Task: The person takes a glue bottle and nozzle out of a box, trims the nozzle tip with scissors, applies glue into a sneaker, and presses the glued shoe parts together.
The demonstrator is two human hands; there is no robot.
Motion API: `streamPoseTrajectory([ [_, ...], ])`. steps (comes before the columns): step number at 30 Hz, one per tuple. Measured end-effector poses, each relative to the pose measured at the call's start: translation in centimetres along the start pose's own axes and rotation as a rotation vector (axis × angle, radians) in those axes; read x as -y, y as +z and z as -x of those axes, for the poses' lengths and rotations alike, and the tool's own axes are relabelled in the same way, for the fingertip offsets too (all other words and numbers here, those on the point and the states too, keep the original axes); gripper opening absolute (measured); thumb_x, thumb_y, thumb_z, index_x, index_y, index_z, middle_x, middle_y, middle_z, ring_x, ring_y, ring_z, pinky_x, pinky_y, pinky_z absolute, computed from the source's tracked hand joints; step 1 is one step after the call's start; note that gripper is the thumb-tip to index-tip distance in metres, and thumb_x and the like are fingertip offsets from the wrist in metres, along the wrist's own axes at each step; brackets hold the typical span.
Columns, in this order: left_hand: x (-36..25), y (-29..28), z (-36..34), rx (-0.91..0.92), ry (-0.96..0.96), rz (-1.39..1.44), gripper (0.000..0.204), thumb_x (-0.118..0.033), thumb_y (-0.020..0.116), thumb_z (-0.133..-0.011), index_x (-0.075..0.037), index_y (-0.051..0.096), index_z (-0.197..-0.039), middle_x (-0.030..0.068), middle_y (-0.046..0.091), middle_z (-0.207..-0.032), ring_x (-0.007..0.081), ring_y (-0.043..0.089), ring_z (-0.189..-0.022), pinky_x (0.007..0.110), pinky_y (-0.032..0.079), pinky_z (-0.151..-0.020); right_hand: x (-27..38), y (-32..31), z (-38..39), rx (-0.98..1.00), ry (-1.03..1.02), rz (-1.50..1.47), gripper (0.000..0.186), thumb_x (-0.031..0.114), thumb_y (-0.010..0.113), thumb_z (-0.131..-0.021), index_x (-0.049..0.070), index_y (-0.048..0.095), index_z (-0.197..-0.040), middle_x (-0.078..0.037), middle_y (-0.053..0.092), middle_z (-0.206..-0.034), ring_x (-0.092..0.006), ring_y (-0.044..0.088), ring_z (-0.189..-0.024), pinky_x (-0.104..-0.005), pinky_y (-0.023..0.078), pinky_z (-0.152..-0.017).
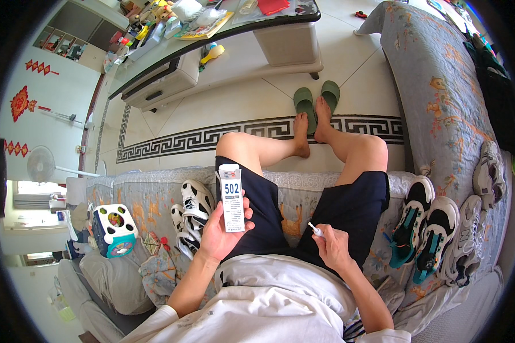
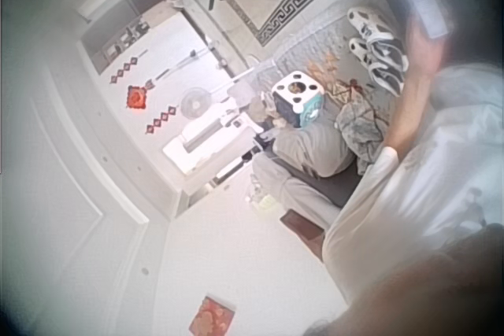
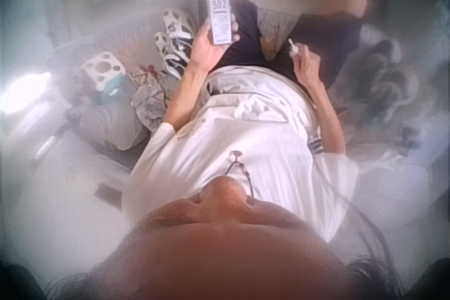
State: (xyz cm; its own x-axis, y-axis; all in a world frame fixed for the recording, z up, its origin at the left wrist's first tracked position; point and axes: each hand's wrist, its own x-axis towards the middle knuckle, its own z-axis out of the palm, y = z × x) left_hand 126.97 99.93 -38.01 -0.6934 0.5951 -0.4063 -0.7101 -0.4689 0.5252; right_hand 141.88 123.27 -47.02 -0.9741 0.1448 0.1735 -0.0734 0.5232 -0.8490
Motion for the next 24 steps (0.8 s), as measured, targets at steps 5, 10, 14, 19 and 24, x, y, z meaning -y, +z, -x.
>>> streamPoseTrajectory([
  [5, 0.09, 0.10, 0.04, -0.010, -0.005, -0.005, 0.051, -0.037, 0.044, -0.097, -0.003, 0.038, -0.135, 0.0087, 0.055, -0.117, 0.0217, 0.054, -0.099, 0.039, 0.048, -0.082, 0.04, -0.01, -0.03, -0.004, 0.004, -0.017, 0.014, 0.003, 0.061, -0.083, 0.001, 0.052, -0.093, -0.013, 0.058, -0.070, -0.0311, 0.058, -0.057, -0.0364, 0.046, -0.051],
  [10, -0.02, 0.11, 0.06, -0.008, -0.003, -0.012, 0.051, -0.037, 0.044, -0.098, -0.003, 0.038, -0.135, 0.0084, 0.056, -0.117, 0.0214, 0.054, -0.100, 0.039, 0.048, -0.083, 0.20, -0.07, -0.08, 0.007, 0.013, -0.014, 0.013, 0.004, 0.061, -0.083, 0.001, 0.052, -0.092, -0.013, 0.058, -0.070, -0.0310, 0.058, -0.057, -0.0363, 0.046, -0.051],
  [14, 0.00, 0.08, 0.01, -0.008, -0.007, -0.005, 0.051, -0.037, 0.044, -0.098, -0.003, 0.038, -0.136, 0.0085, 0.056, -0.117, 0.0215, 0.054, -0.100, 0.040, 0.047, -0.083, 0.13, 0.03, -0.07, -0.008, -0.001, -0.003, 0.014, 0.004, 0.062, -0.083, 0.001, 0.052, -0.092, -0.013, 0.058, -0.070, -0.0310, 0.058, -0.057, -0.0364, 0.046, -0.051],
  [19, 0.08, -0.04, -0.03, -0.008, -0.007, -0.005, 0.051, -0.037, 0.044, -0.097, -0.003, 0.038, -0.136, 0.0089, 0.056, -0.117, 0.0217, 0.055, -0.100, 0.040, 0.047, -0.083, -0.17, 0.22, 0.05, -0.039, -0.034, 0.017, 0.014, 0.004, 0.062, -0.082, 0.001, 0.053, -0.092, -0.013, 0.058, -0.070, -0.0311, 0.058, -0.057, -0.0365, 0.046, -0.051],
  [24, 0.07, -0.03, 0.00, -0.008, -0.005, -0.005, 0.051, -0.037, 0.044, -0.097, -0.003, 0.038, -0.136, 0.0088, 0.056, -0.117, 0.0219, 0.055, -0.099, 0.040, 0.048, -0.083, 0.12, -0.08, -0.10, 0.002, 0.000, 0.007, 0.015, 0.004, 0.063, -0.082, 0.001, 0.053, -0.093, -0.013, 0.058, -0.070, -0.0312, 0.058, -0.056, -0.0366, 0.045, -0.051],
])
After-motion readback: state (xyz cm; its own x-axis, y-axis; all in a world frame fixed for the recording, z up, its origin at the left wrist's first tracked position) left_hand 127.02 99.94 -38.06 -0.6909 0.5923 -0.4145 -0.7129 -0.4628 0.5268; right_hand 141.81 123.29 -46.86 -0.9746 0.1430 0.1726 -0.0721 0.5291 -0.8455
